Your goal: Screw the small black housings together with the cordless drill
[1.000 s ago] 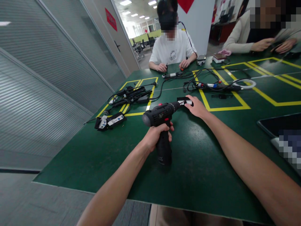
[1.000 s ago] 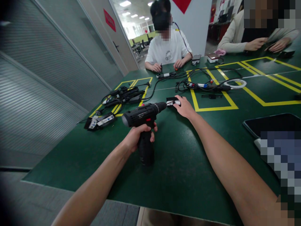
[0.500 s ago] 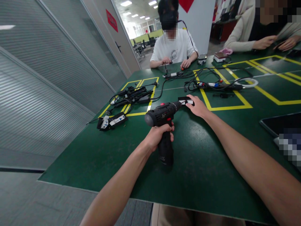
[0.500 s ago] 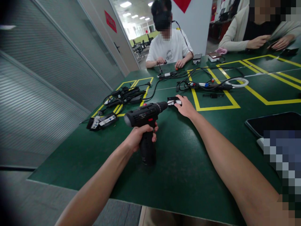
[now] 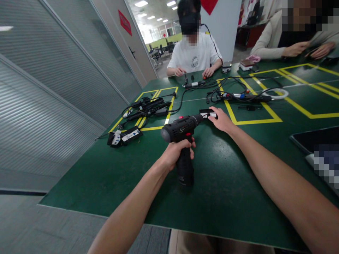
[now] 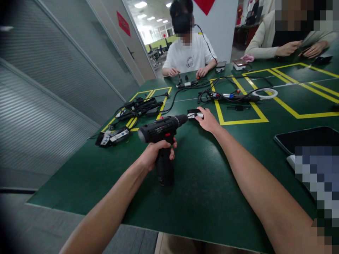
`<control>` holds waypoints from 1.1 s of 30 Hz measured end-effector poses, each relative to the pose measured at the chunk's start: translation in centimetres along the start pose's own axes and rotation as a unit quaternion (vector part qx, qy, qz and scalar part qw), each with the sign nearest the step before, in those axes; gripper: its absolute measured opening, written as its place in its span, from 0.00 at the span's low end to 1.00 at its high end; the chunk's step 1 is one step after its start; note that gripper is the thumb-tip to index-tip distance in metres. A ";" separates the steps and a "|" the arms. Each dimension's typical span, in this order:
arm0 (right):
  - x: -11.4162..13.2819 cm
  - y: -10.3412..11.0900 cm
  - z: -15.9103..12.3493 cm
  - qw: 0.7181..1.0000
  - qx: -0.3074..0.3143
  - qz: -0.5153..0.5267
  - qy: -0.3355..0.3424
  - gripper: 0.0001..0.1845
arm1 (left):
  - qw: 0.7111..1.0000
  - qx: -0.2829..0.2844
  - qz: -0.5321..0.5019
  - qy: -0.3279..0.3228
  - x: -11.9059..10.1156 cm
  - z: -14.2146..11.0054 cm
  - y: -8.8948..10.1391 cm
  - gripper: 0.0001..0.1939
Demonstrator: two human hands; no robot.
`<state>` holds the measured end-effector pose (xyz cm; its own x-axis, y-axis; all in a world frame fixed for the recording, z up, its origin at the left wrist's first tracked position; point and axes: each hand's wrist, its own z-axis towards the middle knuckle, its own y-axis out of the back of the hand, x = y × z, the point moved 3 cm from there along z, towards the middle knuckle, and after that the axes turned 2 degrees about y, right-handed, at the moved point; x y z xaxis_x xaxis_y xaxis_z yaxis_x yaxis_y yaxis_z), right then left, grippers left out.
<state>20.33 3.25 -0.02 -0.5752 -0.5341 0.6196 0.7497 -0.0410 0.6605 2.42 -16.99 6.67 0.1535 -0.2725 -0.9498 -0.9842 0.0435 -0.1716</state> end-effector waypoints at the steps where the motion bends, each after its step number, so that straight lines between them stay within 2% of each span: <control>1: 0.0 0.0 0.0 1.000 0.001 -0.001 0.000 0.27 | 1.000 -0.001 -0.002 0.004 0.0 0.0 0.0 0.12; 33: -0.1 -0.2 0.1 1.000 0.011 0.008 -0.007 0.28 | 1.000 -0.002 0.004 0.006 -0.3 -0.1 -0.2 0.12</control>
<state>20.23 3.39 -0.16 -0.5676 -0.5232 0.6357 0.7514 -0.0134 0.6598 2.55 -17.03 7.00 0.1441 -0.2832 -0.9482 -0.9858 0.0427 -0.1626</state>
